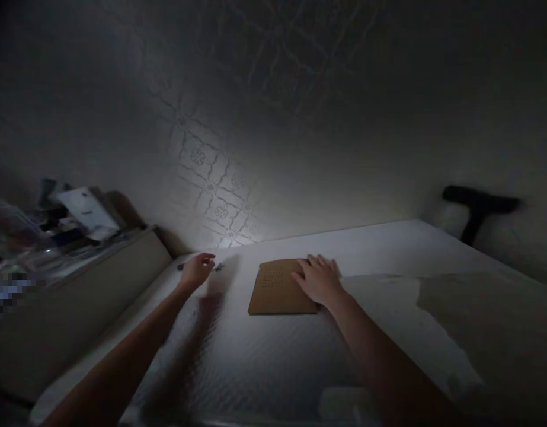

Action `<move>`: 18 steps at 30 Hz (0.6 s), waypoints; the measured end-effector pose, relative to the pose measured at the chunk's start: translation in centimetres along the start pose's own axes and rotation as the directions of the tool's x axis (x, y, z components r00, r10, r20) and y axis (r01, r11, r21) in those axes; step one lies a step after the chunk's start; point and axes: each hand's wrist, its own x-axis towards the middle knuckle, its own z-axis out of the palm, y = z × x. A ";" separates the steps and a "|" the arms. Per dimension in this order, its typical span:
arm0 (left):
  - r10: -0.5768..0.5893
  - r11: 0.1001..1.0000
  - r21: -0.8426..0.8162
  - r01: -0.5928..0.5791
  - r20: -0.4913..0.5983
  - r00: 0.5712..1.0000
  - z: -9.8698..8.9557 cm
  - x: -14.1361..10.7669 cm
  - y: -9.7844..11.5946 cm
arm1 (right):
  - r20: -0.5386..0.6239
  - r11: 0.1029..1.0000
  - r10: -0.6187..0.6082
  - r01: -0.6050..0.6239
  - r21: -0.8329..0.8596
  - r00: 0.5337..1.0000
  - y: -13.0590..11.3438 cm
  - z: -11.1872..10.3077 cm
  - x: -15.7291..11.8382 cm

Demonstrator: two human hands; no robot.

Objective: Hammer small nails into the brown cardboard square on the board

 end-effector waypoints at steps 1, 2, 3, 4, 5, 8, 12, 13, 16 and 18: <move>0.017 0.996 -0.092 -0.016 0.010 1.000 -0.1 -0.6 1.2 | -0.004 1.000 -0.001 0.001 0.001 1.000 0.0 0.0 0.0; 0.031 0.981 -0.192 -0.025 0.024 0.999 0.0 -1.3 2.6 | -0.009 1.000 -0.002 0.002 0.003 1.000 0.0 0.0 0.0; 0.062 0.955 -0.292 -0.052 0.026 0.998 0.1 -2.1 4.0 | -0.011 1.000 -0.006 0.006 0.005 1.000 0.1 0.0 0.0; 0.107 0.921 -0.378 -0.093 0.015 0.994 0.4 -3.0 5.4 | -0.013 1.000 -0.008 0.009 0.006 1.000 0.1 0.0 0.0; 0.151 0.889 -0.440 -0.129 0.016 0.988 0.7 -3.9 6.8 | -0.013 1.000 -0.008 0.008 0.009 1.000 0.2 0.0 0.0; 0.259 0.852 -0.490 -0.184 0.090 0.962 1.9 -6.1 9.5 | -0.011 1.000 -0.008 0.008 0.010 1.000 0.3 0.0 0.0; 0.258 0.900 -0.396 -0.184 0.143 0.955 2.9 -7.5 10.1 | -0.011 1.000 -0.015 0.015 -0.002 1.000 0.5 0.1 0.0; 0.254 0.908 -0.378 -0.182 0.150 0.955 3.0 -7.6 9.9 | -0.011 1.000 -0.017 0.017 -0.009 1.000 0.5 0.1 0.0; 0.258 0.920 -0.345 -0.185 0.180 0.949 3.2 -7.8 9.5 | -0.021 0.999 -0.015 0.014 -0.028 1.000 0.5 0.1 0.0; 0.284 0.921 -0.328 -0.211 0.193 0.939 3.3 -7.8 9.4 | -0.026 0.999 -0.014 0.013 -0.031 1.000 0.6 0.1 0.0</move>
